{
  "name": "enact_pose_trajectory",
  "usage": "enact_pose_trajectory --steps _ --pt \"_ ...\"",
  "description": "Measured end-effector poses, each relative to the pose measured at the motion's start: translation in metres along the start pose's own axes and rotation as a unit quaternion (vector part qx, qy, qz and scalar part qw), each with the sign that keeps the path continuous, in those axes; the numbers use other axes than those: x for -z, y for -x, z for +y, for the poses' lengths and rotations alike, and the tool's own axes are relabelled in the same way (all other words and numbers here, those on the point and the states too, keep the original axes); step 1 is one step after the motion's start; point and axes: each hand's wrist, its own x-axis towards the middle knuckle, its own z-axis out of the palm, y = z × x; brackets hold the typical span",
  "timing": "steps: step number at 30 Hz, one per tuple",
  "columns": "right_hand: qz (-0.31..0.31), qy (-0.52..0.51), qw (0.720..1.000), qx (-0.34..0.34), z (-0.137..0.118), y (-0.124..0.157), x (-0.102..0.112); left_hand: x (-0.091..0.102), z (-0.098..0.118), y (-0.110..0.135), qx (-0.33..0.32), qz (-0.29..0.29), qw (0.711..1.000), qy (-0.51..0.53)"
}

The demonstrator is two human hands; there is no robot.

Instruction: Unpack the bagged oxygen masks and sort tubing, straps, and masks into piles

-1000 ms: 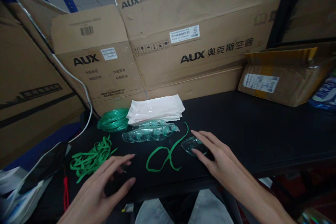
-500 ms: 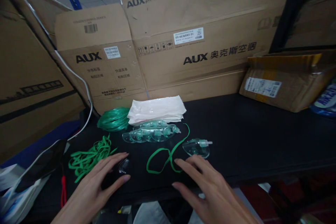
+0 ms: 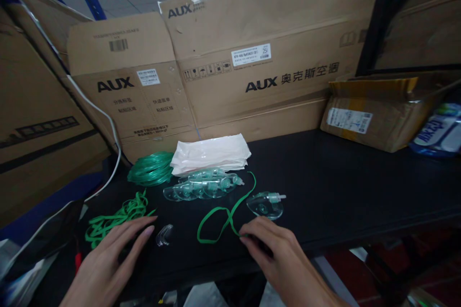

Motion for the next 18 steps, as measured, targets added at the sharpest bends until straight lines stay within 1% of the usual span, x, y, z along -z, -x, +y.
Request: enact_pose_trajectory --steps 2,3,4,7,8,9,10,12,14,16,18 --pt "0.01 -0.006 1.0 -0.019 0.003 0.001 0.0 -0.001 0.025 -0.008 -0.025 -0.001 0.999 0.037" --pt "0.014 -0.01 0.999 -0.031 0.004 0.001 0.0 -0.002 0.041 -0.013 -0.044 -0.002 0.997 0.068" --pt "0.017 -0.015 0.999 -0.042 0.005 0.001 0.0 -0.006 0.059 -0.018 -0.064 -0.015 0.993 0.099" --pt "0.013 -0.04 0.996 -0.077 0.004 0.0 0.004 -0.022 0.11 -0.035 -0.096 -0.09 0.976 0.173" --pt "0.01 -0.051 0.995 -0.086 0.003 0.0 0.005 -0.029 0.124 -0.039 -0.106 -0.12 0.968 0.192" --pt "0.008 -0.062 0.994 -0.093 0.003 -0.001 0.006 -0.035 0.134 -0.043 -0.105 -0.137 0.963 0.205" --pt "0.007 -0.071 0.993 -0.097 0.003 -0.001 0.006 -0.042 0.142 -0.047 -0.093 -0.156 0.959 0.216" --pt "0.011 -0.095 0.99 -0.104 0.006 0.0 0.005 -0.051 0.151 -0.053 -0.06 -0.182 0.953 0.234" --pt "0.016 -0.127 0.984 -0.122 0.01 0.001 0.002 -0.056 0.153 -0.059 -0.037 -0.209 0.944 0.255" --pt "0.024 -0.146 0.979 -0.138 0.014 0.001 0.0 -0.058 0.153 -0.063 -0.032 -0.227 0.932 0.28" --pt "0.025 -0.123 0.983 -0.131 0.015 0.001 0.002 -0.059 0.151 -0.065 -0.028 -0.232 0.923 0.304"
